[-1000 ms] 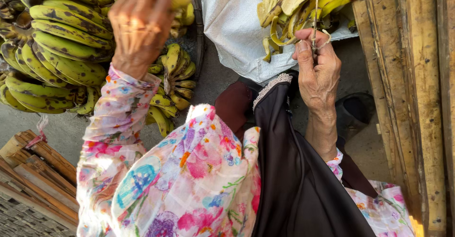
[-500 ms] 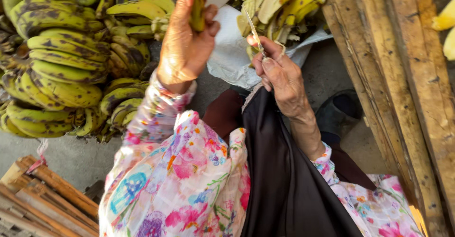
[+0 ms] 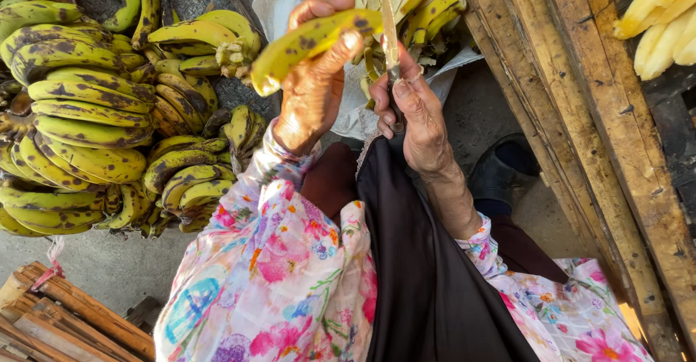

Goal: The person sits on the ground and peels bananas one at a time using a small knife, cutting the peel and removing it by hand. Peeled bananas are placed on a pile to the side and peels collect on a white sack.

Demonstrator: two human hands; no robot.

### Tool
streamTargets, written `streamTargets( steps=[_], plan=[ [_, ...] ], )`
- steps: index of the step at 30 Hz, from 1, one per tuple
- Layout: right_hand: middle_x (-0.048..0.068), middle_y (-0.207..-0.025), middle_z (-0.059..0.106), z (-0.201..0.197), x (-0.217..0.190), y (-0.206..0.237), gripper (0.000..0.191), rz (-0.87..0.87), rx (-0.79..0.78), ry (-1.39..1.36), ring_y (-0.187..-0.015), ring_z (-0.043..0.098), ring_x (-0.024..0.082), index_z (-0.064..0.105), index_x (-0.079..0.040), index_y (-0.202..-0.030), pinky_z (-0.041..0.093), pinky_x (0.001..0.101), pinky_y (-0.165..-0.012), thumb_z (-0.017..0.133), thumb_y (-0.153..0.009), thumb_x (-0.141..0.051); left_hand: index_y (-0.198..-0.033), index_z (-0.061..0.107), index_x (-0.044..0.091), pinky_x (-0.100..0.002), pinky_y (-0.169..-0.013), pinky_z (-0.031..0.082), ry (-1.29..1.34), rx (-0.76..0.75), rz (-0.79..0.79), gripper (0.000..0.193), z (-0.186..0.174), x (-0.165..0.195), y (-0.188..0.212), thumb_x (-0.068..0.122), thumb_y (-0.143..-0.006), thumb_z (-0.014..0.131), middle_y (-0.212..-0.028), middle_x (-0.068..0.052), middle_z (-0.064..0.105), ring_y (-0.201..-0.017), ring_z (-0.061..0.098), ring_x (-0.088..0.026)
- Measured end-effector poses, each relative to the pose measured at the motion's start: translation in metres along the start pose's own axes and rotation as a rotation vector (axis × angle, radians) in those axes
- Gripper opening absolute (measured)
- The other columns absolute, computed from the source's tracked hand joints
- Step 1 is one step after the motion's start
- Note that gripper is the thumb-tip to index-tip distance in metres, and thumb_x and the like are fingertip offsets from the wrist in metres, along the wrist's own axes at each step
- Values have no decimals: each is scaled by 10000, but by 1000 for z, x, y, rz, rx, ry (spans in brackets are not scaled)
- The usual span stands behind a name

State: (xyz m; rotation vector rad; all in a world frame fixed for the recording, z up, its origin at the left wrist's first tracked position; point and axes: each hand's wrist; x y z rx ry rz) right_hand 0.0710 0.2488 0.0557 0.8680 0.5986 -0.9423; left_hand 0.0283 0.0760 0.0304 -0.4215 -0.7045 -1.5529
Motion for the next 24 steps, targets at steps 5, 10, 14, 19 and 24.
streamTargets(
  steps=[5,10,14,19,24],
  plan=[
    [30,-1035,531,-5,1,1,641,-97,14,38,-769,440,80,269,-113,-1687,433,238,-646,517,-1141,-340,-1275,562,71,-346,-1087,525,-127,-17,14,407,6,-6,16,-57,-970,800,-1346,-124,599,-1202,643,-207],
    [20,-992,522,-7,-4,5,630,-88,37,54,-778,446,76,302,-90,-1677,429,254,-688,519,-1135,-327,-1270,566,62,-305,-975,583,-327,-118,120,396,0,-13,24,-104,-987,787,-1364,-121,593,-1130,670,-169],
    [14,-950,517,-6,-6,8,591,-98,30,42,-769,436,66,339,-79,-1642,418,223,-640,528,-1137,-323,-1258,576,76,-299,-965,611,-331,-187,141,403,6,-16,28,-151,-990,774,-1350,-113,599,-1153,672,-156],
    [11,-927,524,-9,-10,9,454,-112,76,78,-748,434,68,411,-82,-1505,415,218,-630,537,-1135,-311,-1297,583,102,-319,-1054,538,-514,-395,121,481,22,18,21,-36,-918,845,-1375,-58,585,-1248,609,-170],
    [23,-979,537,-19,-17,11,365,-112,37,154,-774,428,48,415,-94,-1431,396,197,-656,535,-1151,-294,-1563,380,89,-368,-1162,479,-253,-669,-634,912,-1,88,-1,334,-839,877,-1608,-94,421,-1436,521,-233]
  ],
)
Point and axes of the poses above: each hand's wrist, its own y-axis away from the middle knuckle, its own z-axis out of the palm, x = y × z
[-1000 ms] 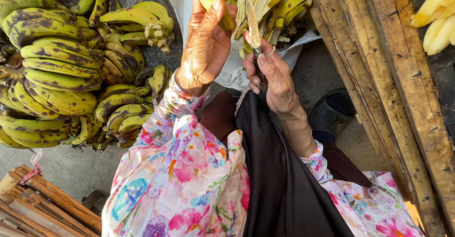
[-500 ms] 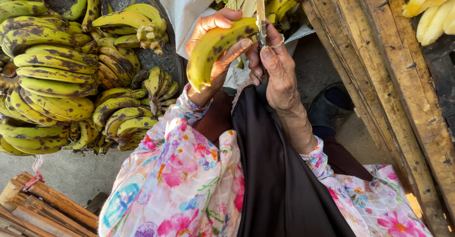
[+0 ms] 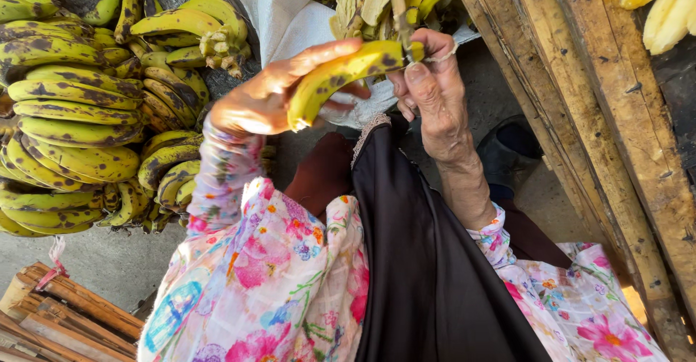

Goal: The person sits on the ground and peels bananas one at a time using a small knife, cutting the peel and removing it by hand. Peeled bananas are placed on a pile to the side and peels collect on a white sack.

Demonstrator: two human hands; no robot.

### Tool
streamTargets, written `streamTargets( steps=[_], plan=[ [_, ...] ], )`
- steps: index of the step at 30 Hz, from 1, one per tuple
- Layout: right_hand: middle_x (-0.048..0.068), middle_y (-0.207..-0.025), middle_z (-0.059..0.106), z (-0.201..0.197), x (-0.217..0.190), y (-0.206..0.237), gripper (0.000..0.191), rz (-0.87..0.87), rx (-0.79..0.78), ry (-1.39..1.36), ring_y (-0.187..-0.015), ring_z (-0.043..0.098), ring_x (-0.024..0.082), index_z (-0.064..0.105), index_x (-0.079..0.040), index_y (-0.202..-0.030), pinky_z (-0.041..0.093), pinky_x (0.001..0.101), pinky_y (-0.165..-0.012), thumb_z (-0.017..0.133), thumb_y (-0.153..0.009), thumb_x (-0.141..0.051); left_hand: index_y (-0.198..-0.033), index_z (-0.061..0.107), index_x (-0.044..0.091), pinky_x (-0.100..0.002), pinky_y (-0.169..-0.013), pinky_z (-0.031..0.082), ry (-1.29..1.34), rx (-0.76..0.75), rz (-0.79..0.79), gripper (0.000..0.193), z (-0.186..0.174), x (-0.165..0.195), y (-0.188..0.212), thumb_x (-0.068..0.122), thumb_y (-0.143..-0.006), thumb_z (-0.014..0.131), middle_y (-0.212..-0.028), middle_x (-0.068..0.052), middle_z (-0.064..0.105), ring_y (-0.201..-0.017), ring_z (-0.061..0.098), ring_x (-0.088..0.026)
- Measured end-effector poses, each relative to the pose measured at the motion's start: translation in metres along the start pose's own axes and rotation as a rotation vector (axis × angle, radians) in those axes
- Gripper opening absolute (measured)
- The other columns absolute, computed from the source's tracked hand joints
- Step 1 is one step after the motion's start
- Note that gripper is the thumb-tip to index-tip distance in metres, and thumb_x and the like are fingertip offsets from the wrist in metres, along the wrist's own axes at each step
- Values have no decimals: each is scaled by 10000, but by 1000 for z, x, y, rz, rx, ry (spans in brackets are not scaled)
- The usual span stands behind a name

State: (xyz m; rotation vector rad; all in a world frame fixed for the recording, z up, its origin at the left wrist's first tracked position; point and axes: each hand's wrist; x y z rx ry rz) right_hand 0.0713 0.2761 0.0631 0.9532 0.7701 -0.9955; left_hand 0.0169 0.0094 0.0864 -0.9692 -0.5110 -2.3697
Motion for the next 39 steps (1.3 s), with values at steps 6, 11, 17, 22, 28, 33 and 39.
streamTargets(
  steps=[6,11,17,22,28,33,39],
  plan=[
    [28,-977,528,3,11,0,365,26,-93,88,-822,458,62,419,-78,-1424,403,204,-648,548,-1148,-280,-1545,295,108,-384,-1119,478,-681,31,129,1030,-14,-12,0,185,-785,987,-1432,-97,495,-1327,531,-223],
    [30,-883,523,0,14,-5,400,138,-90,-226,-700,441,70,448,-59,-1429,403,244,-630,550,-1133,-306,-1392,320,50,-282,-978,531,-828,216,413,881,-16,-51,-26,125,-831,995,-1266,-70,559,-1118,605,-144],
    [46,-886,518,-1,18,-5,378,109,-49,-272,-687,414,83,438,-108,-1432,392,235,-589,543,-1140,-325,-1179,490,76,-262,-839,541,-247,295,244,479,-28,-78,-18,137,-951,908,-1089,-50,623,-968,637,-112],
    [51,-899,517,-5,12,-2,378,19,33,-190,-691,422,92,438,-125,-1414,403,250,-579,558,-1124,-336,-1266,578,23,-319,-830,598,-47,482,373,408,-41,-72,-13,351,-1058,705,-1081,-88,690,-888,694,-164],
    [41,-879,505,-11,-14,5,351,-38,26,-147,-668,418,81,463,-81,-1370,377,250,-560,530,-1149,-345,-1227,618,-13,-343,-930,573,-83,908,618,297,-56,-26,-7,202,-1072,752,-1062,-120,702,-983,689,-213],
    [-13,-790,501,5,-4,-6,378,-155,30,310,-635,452,44,452,-96,-1462,357,220,-565,632,-1139,-175,-1311,596,75,-327,-1012,567,-690,610,393,445,-19,-31,-16,52,-969,879,-1172,-34,732,-1097,695,-170],
    [11,-882,658,11,-6,-12,182,-328,83,717,-734,584,46,609,-38,-1330,494,215,-672,657,-1166,-100,-1426,619,142,-378,-1059,540,-1228,462,438,560,8,-42,-29,107,-940,896,-1344,-62,688,-1220,683,-289]
  ],
)
Point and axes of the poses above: each hand's wrist, its own y-axis away from the middle knuckle, its own z-axis out of the palm, x = y × z
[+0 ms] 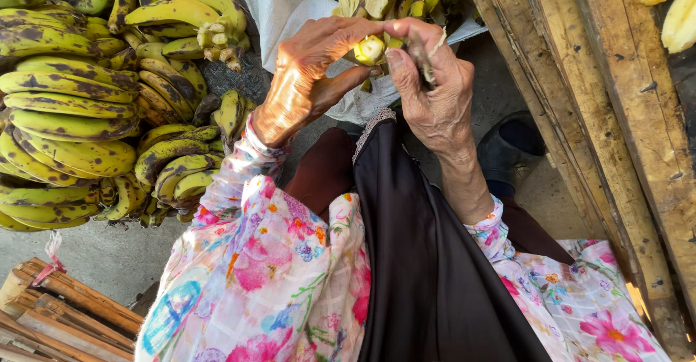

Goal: The person sits on the ground and peels bananas one at a time using a small knife, cutting the peel and removing it by hand. Peeled bananas are placed on a pile to the side and peels collect on a white sack.

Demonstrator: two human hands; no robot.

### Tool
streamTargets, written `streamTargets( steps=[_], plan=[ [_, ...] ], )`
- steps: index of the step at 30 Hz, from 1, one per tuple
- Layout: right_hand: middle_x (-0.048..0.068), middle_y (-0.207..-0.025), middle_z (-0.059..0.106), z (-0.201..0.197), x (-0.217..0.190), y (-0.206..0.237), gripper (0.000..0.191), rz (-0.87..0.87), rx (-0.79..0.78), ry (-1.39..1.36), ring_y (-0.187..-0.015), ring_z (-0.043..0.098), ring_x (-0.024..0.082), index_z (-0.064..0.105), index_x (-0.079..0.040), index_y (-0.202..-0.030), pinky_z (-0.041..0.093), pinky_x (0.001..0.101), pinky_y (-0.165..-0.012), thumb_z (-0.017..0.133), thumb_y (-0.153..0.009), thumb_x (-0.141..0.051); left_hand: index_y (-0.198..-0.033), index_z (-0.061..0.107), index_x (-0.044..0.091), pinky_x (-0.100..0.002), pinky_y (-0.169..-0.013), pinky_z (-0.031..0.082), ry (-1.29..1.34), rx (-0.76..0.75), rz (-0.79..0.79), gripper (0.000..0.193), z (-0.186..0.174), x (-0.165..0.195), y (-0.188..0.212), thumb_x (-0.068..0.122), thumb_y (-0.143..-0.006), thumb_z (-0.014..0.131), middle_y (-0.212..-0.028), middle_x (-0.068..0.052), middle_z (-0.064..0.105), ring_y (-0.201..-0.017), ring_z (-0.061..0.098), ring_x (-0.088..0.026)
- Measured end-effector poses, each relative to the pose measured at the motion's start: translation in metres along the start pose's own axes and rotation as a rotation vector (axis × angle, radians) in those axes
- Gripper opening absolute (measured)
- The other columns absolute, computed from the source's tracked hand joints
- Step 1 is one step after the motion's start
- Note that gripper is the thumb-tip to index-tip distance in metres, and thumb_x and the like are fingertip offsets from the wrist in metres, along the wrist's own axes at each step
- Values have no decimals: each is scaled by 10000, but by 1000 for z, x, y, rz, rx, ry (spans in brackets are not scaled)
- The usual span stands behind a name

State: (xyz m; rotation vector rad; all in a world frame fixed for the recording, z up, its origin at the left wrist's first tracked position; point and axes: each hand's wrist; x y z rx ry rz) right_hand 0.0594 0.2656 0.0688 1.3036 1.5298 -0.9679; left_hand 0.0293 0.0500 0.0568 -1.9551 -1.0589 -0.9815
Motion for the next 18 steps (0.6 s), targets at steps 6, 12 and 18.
streamTargets(
  steps=[6,12,18],
  plan=[
    [63,-971,722,1,-8,-2,156,-83,47,85,-780,645,78,652,-16,-1252,522,230,-658,692,-1104,-43,-1489,577,149,-392,-986,527,-143,-16,63,580,-4,7,-4,161,-984,864,-1345,-46,682,-1165,674,-277],
    [53,-822,643,7,0,-1,155,-191,110,262,-710,640,95,626,-8,-1196,509,270,-656,716,-1070,-18,-1497,567,136,-408,-955,515,-187,-67,112,648,-8,12,-7,134,-911,842,-1346,-48,688,-1159,674,-287],
    [42,-854,659,8,20,6,75,13,149,-143,-654,573,98,627,9,-1152,496,235,-607,593,-1124,-51,-1392,654,132,-348,-1016,578,194,-1,-70,494,7,14,-3,101,-950,872,-1249,-57,735,-1134,726,-202]
  ],
)
Point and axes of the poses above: each hand's wrist, its own y-axis away from the middle knuckle, its own z-axis out of the palm, x = y × z
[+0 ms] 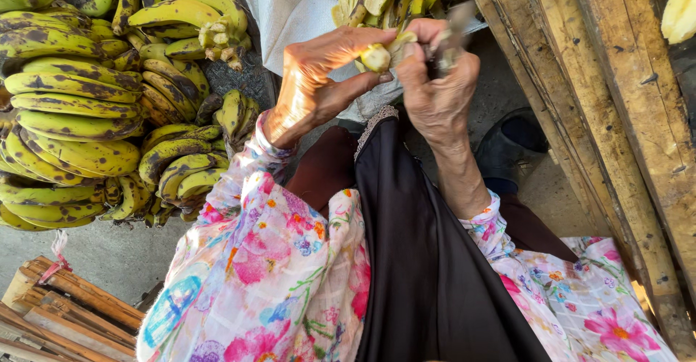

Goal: The person sits on the ground and peels bananas one at a time using a small knife, cutting the peel and removing it by hand. Peeled bananas are placed on a pile to the side and peels collect on a white sack.

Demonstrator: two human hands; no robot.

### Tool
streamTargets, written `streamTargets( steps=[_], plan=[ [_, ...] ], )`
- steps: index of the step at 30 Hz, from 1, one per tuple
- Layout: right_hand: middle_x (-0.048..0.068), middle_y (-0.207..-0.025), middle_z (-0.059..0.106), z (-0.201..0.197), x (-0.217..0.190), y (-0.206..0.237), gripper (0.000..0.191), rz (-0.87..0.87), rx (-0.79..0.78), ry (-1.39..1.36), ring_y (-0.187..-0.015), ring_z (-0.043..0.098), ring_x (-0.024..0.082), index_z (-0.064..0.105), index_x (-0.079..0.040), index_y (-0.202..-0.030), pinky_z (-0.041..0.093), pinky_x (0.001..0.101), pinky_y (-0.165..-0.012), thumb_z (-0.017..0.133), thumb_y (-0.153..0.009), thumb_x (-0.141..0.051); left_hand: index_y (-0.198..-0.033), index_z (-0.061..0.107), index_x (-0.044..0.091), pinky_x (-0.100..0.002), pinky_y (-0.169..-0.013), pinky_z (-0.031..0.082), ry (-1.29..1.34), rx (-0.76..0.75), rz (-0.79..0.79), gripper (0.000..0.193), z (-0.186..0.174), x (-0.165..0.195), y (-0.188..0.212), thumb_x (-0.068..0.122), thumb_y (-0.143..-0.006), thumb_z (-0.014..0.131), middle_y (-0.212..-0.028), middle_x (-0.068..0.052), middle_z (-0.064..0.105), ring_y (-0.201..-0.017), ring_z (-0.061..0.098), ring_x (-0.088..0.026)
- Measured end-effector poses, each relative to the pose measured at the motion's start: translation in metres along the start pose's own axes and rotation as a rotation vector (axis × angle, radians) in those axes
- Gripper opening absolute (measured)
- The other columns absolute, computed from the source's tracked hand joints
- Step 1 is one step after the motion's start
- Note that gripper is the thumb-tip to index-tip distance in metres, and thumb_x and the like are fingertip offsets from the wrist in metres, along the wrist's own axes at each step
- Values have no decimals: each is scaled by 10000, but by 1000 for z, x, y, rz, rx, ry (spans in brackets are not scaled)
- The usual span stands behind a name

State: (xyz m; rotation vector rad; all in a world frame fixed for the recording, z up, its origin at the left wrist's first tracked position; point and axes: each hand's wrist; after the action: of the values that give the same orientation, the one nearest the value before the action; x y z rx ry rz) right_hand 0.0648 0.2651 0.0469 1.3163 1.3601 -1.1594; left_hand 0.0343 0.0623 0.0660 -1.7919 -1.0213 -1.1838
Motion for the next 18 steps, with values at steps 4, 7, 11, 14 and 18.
streamTargets(
  steps=[4,7,11,14,18],
  plan=[
    [17,-801,564,-3,10,5,127,98,107,-295,-576,484,84,586,-3,-1142,445,262,-507,586,-1074,-110,-1382,651,43,-353,-1079,584,714,118,-287,381,5,-21,10,109,-1041,808,-1223,-85,728,-1141,700,-156],
    [11,-725,486,-6,8,10,147,92,183,-422,-513,441,78,567,-14,-1162,421,294,-477,575,-1070,-128,-1377,622,38,-404,-1140,536,1024,328,-224,341,-9,-52,13,156,-1081,743,-1283,-79,685,-1234,668,-215],
    [0,-689,445,-18,-3,11,141,44,189,-510,-489,405,63,563,-33,-1168,387,287,-475,565,-1083,-146,-1355,577,43,-418,-1190,468,1308,501,-207,334,-54,-96,12,269,-1114,625,-1356,-92,653,-1292,616,-227],
    [-35,-675,443,-23,-11,7,168,101,166,-619,-506,410,22,568,-26,-1151,399,261,-441,614,-1054,-156,-1324,561,20,-408,-1164,455,1370,598,-215,348,-76,-107,12,285,-1101,598,-1331,-101,651,-1284,616,-233],
    [26,-872,598,-8,-8,-1,223,76,-125,-13,-652,487,55,601,2,-1122,413,237,-576,768,-1055,-131,-1298,556,14,-447,-1113,530,1299,484,-330,357,-58,-87,16,291,-1080,611,-1279,-136,669,-1237,668,-279]
  ],
)
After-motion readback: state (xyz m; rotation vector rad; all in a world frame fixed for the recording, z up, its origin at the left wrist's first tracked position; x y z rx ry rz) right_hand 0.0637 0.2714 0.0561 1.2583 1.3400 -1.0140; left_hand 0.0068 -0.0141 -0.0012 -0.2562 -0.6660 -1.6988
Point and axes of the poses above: each hand's wrist, its own y-axis away from the middle knuckle, its own z-axis out of the palm, x = y × z
